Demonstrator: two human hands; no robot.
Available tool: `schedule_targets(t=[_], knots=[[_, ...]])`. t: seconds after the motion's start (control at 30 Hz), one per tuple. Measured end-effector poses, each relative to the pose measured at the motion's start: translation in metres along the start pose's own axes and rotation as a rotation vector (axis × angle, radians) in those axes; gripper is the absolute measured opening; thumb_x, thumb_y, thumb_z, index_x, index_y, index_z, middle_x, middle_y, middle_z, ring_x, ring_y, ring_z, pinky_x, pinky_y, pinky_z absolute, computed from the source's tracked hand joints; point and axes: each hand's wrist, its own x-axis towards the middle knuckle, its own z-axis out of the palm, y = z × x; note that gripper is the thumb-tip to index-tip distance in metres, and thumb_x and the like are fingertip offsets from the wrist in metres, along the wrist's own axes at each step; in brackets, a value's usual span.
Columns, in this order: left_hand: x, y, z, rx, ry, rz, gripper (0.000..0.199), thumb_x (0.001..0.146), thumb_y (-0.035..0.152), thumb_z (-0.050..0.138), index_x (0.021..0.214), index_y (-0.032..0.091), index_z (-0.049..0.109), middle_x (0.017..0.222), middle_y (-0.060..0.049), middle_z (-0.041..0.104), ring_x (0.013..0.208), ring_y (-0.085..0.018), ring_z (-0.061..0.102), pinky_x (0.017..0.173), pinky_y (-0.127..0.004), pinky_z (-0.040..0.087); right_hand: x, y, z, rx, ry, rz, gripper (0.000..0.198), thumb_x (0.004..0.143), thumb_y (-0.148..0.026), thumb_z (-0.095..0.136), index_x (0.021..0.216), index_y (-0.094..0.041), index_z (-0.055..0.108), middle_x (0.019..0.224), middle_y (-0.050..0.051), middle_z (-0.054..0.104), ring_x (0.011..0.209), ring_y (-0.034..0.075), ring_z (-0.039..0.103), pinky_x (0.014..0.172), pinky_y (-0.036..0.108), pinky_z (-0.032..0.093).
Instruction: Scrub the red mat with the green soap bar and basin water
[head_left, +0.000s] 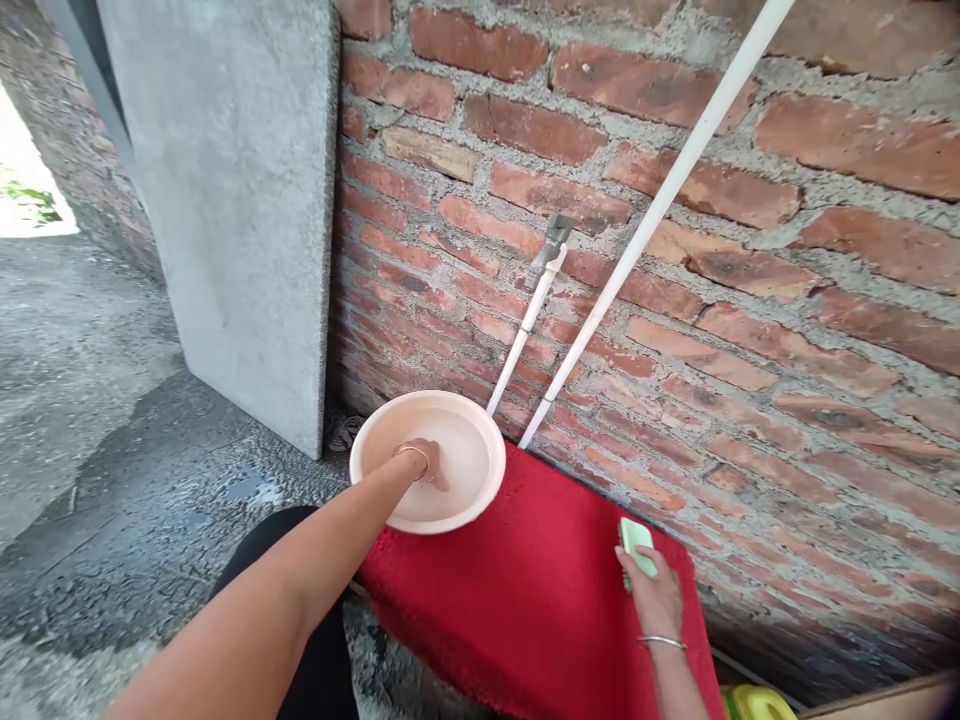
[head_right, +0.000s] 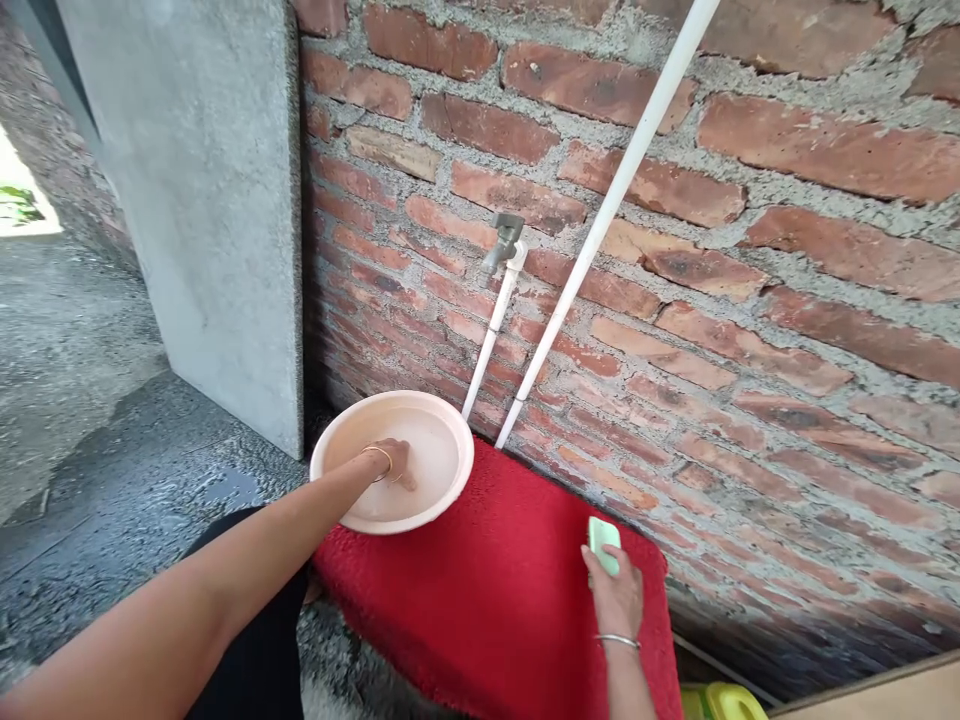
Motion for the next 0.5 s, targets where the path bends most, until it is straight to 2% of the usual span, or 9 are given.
schedule_targets(t=[0.17,0.3,0.4,0.5], knots=[[0.000,0.001,-0.001,0.004,-0.030,-0.018,0.094,0.044,0.055,0.087,0.127,0.017,0.063,0.131,-0.023,0.062,0.115,-0.043,0.061,0.096,-0.054,0.050,-0.064,-0.072,0.042,0.148,-0.160,-0.220,0.047,0.073,-0.064,0.058,0.103,-0.028,0.066,0.102,0.004,0.062,0.092,0.024,0.064,0.082,0.033,0.051],[0.001,0.000,0.000,0.013,-0.040,-0.027,0.095,0.045,0.056,0.087,0.128,0.015,0.062,0.131,-0.023,0.062,0.115,-0.043,0.060,0.096,-0.055,0.050,-0.103,-0.118,0.061,0.091,-0.218,-0.447,0.036,0.077,-0.052,0.061,0.103,-0.028,0.068,0.102,0.005,0.059,0.094,0.023,0.061,0.085,0.032,0.048],[0.000,0.000,-0.001,0.020,-0.028,-0.032,0.098,0.045,0.057,0.086,0.130,0.015,0.060,0.134,-0.022,0.060,0.117,-0.042,0.060,0.097,-0.055,0.049,-0.116,-0.132,0.068,0.009,-0.212,-0.583,0.032,0.080,-0.045,0.060,0.107,-0.027,0.068,0.101,0.005,0.058,0.093,0.022,0.060,0.085,0.033,0.047],[-0.001,0.001,-0.001,0.023,-0.030,-0.033,0.097,0.044,0.057,0.086,0.128,0.016,0.062,0.132,-0.022,0.062,0.114,-0.042,0.062,0.095,-0.053,0.051,-0.111,-0.120,0.063,-0.044,-0.186,-0.585,0.034,0.081,-0.044,0.059,0.108,-0.026,0.068,0.100,0.005,0.057,0.092,0.022,0.060,0.084,0.033,0.047]])
